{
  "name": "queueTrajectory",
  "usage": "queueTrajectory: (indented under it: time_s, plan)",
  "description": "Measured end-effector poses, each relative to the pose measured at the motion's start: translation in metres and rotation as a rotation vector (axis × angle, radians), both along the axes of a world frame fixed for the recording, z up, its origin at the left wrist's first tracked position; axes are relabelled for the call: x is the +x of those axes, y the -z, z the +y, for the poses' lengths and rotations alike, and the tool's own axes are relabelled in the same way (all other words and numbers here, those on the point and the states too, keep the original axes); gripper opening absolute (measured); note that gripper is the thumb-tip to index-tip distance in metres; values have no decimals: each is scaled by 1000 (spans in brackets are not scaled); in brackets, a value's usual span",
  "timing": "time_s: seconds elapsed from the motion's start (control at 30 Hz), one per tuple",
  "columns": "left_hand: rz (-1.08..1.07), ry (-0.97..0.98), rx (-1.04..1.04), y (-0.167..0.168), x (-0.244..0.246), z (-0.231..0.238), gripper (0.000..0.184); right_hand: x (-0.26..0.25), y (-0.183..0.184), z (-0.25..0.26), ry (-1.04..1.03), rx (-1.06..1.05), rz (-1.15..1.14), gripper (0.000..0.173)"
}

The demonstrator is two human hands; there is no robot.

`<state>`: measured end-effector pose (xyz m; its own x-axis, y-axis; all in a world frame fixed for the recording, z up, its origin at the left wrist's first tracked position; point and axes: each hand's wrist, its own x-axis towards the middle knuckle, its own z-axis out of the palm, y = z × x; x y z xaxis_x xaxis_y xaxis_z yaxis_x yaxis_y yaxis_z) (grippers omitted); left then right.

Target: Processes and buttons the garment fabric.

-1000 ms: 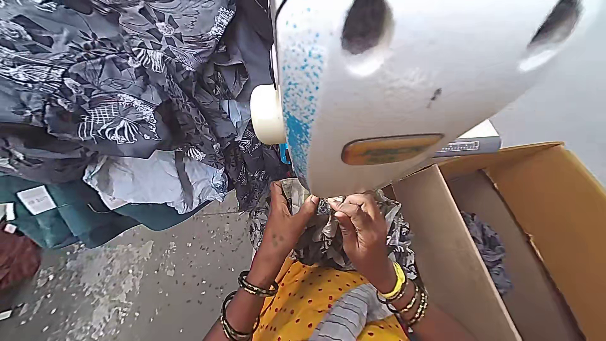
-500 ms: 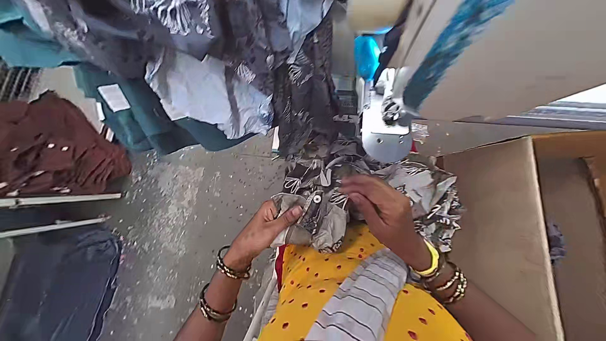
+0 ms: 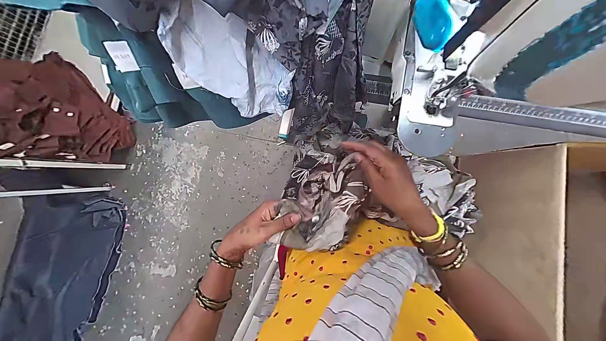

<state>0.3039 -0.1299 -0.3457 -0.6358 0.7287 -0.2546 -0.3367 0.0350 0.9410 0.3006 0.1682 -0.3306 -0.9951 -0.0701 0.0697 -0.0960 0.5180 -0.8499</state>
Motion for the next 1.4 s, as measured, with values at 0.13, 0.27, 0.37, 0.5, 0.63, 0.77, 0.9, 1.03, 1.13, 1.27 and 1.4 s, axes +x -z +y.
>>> queueTrajectory:
  time_s: [0.13, 0.27, 0.37, 0.5, 0.63, 0.77, 0.9, 1.03, 1.13, 1.27, 1.4]
  plan:
    - [99, 380, -83, 17, -10, -11, 21, 7, 7, 25, 80, 128, -103, 28]
    - [91, 339, -197, 12, -18, 5, 43, 17, 18, 27, -112, 174, -162, 27]
    - [94, 117, -524, 14, -27, 40, 48, 30, 23, 4, -404, 266, -228, 41]
    - [286, 268, -894, 16, -31, 97, 47, 52, 15, -25, -661, 357, -327, 52]
    - [518, -239, -734, 14, -32, 83, 36, 56, 10, -1, -522, 270, -200, 43]
    - [358, -853, -253, -16, -82, 30, 16, 66, 9, 39, -488, 382, -452, 45]
    - [211, -1009, -203, -17, -97, 3, 23, 72, 5, 67, -634, 299, -696, 49]
    - [95, -914, -194, -12, -94, -15, 34, 73, 7, 100, -514, 184, -511, 45]
    - [70, -897, -225, -18, -89, -13, 32, 50, 8, 113, -222, 286, -302, 29]
    - [100, -836, -218, -22, -90, -16, 33, -3, 38, 96, -209, 282, -56, 40]
    - [130, -835, -239, -38, -89, -27, 32, -37, 96, 101, -480, 332, 21, 60]
